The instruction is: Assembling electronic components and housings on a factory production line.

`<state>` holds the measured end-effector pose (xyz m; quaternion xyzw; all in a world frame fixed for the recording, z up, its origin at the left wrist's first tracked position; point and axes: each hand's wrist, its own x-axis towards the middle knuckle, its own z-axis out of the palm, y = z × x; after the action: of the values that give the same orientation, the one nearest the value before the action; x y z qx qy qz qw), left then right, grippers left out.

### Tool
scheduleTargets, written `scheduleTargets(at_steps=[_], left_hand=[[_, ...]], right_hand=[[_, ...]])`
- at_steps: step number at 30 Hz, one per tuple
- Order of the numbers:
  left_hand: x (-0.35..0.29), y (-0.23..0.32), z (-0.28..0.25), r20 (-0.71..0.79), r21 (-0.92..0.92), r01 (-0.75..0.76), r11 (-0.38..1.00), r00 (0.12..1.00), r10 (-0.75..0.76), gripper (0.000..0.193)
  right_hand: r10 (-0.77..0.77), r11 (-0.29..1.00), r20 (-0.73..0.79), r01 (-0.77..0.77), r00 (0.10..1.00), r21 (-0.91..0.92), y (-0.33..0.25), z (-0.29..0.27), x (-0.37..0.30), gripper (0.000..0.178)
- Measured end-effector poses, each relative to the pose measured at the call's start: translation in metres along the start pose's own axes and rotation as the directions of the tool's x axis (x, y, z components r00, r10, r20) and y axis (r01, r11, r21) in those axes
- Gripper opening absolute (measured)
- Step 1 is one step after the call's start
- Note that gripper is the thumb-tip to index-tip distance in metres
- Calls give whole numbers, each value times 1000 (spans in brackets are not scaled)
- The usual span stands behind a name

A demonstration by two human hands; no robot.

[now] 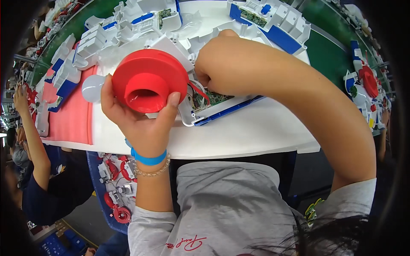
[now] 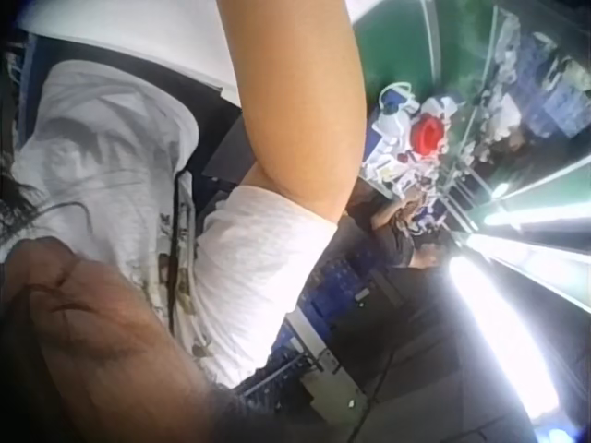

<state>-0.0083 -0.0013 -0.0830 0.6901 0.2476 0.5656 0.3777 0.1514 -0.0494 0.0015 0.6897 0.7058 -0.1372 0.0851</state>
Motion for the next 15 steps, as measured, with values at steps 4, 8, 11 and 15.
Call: scheduleTargets(at_steps=[4,8,11,15], left_hand=[[-1,-2,0,8,30,-21,999,1000,21,97],[-1,-1,0,26,20,-49,999,998,49,87],[1,-1,0,30,32,-79,996,997,78,87],[0,-1,0,35,76,-168,983,986,165,88]], right_hand=[[20,1000,14,-20,1000,-6,-3,7,2,14],[-20,998,44,23,999,-65,-3,8,2,19],[19,998,59,-15,998,-66,-6,11,1,21],[40,999,24,-40,999,1,-6,7,-4,23]])
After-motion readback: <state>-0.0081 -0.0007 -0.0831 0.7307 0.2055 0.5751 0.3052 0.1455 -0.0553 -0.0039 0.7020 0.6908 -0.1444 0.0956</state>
